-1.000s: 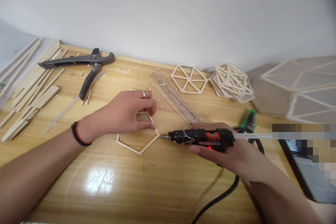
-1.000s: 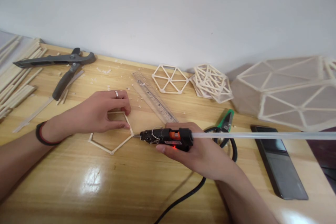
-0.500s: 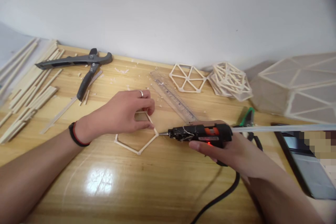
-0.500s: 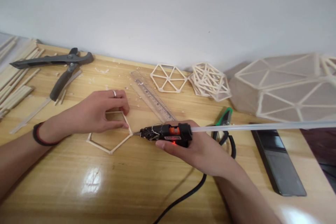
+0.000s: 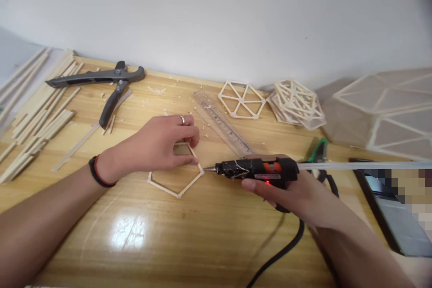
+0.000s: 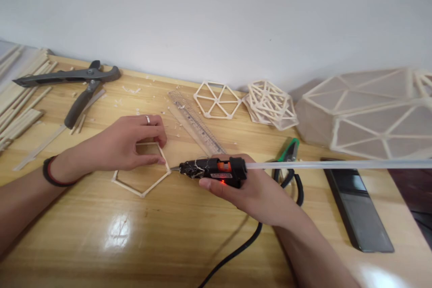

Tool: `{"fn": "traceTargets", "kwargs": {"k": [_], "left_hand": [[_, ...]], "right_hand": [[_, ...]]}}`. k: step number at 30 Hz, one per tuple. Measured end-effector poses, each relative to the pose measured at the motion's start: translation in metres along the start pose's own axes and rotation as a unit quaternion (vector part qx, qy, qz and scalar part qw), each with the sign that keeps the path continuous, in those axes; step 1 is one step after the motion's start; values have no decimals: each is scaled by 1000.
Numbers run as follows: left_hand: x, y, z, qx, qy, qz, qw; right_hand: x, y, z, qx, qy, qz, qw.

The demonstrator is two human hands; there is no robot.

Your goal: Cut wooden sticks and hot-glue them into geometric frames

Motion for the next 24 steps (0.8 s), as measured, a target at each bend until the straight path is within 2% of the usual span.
{"fn": "traceTargets", "kwargs": {"k": [9,14,17,21,24], "left_hand": [[2,-2,-1,-4,3,-12,1000],[2,-1,-1,-2,8,-20,1000],[0,-1,-1,3,19,-20,1000],[-2,-2,0,16,20,-45,999],[-4,-5,0,49,22,-71,996]], "right_hand": [[12,-6,-3,3,18,15,1000],[4,-3,-1,-24,3,-2,1000],[1,-1,0,-20,-1,-8,1000],[2,-2,-1,9,-11,-11,1000],[4,-3,-1,8,-15,-17,1000]]}}
Point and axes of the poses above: each hand's wrist, its own z-axis towards the middle knuckle, its own y-axis out of the palm, x = y × z, the point moved 3 cm from there along z, towards the middle knuckle, and after that the axes turned 12 degrees about -x, right-handed, at the moved point
